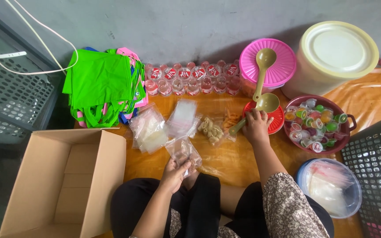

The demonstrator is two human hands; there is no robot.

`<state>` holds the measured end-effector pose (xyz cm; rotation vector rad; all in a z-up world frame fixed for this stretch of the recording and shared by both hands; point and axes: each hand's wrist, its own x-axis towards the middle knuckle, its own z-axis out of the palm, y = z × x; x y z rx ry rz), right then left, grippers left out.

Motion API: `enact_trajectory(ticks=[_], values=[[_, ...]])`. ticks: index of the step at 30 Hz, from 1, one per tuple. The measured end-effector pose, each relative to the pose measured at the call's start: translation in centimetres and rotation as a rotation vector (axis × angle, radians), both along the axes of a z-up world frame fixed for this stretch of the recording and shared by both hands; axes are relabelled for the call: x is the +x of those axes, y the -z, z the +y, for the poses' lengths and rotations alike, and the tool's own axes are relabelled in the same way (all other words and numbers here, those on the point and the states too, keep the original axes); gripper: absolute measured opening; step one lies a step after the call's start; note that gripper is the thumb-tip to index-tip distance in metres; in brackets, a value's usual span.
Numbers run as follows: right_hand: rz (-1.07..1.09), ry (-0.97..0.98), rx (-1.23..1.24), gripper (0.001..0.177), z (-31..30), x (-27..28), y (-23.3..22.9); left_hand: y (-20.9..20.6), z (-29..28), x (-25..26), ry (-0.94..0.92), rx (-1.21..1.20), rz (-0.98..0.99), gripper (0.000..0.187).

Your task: The person scoops cookies from a container into a small plastic bag, seals it, and places it on the floor. They then add small cups of jelly into another plastic bag, seal it, and place both bags into a green reusable bag. Finally, they place the green bag into a cardboard box.

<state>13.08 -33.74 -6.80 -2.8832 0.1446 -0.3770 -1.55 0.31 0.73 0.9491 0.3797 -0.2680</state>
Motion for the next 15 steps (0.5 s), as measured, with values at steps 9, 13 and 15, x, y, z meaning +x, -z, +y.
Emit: enact_trajectory(ticks=[9, 13, 15], values=[[0.061, -0.062, -0.109, 0.062, -1.8, -3.3, -2.8, 0.2, -0.3, 0.6, 0.193, 0.134, -0.016, 0.069], [0.161, -0.076, -0.049, 0.073, -1.9, -4.8, -4.2, 1.2, -0.6, 0.4, 0.207, 0.151, -0.017, 0.068], [-0.018, -0.124, -0.012, 0.065, -1.7, -5.4, -4.4, 1.7, -0.5, 0.3, 0.245, 0.207, -0.029, 0.063]])
